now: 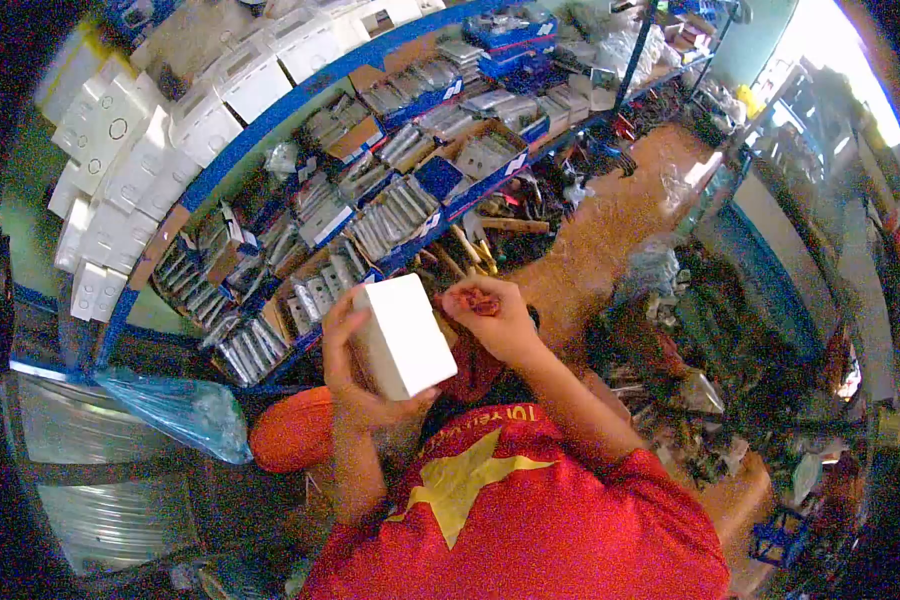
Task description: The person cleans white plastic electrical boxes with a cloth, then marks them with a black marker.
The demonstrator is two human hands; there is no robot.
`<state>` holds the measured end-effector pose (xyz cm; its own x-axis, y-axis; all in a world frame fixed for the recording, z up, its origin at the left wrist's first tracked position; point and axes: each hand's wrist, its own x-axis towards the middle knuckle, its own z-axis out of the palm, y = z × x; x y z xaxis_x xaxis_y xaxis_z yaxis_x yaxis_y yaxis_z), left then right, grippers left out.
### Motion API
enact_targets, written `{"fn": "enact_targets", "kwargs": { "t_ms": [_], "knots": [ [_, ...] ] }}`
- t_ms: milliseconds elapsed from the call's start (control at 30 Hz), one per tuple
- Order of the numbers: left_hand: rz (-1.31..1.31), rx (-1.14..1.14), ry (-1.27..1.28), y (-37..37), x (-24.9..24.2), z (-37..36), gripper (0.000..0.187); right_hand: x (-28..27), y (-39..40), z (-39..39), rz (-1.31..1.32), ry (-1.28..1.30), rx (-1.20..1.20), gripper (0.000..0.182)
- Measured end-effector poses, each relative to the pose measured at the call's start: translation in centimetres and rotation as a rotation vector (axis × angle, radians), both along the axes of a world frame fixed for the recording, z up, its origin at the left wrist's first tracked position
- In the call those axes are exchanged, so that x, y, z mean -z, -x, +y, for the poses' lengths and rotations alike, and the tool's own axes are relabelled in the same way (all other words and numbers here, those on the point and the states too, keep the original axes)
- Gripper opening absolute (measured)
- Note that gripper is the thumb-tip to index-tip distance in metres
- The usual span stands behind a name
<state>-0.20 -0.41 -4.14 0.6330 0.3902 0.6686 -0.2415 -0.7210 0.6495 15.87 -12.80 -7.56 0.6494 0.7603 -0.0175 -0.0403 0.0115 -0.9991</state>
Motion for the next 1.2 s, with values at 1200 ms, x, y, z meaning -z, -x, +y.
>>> {"fn": "enact_targets", "kwargs": {
  "t_ms": [1200],
  "knots": [
    [-0.315, 0.428, 1.464, 1.2, 7.1, -1.1, 0.075, -1.7, 4.8, 2.8, -0.563, -0.305, -0.016, 0.053]
  ]
}}
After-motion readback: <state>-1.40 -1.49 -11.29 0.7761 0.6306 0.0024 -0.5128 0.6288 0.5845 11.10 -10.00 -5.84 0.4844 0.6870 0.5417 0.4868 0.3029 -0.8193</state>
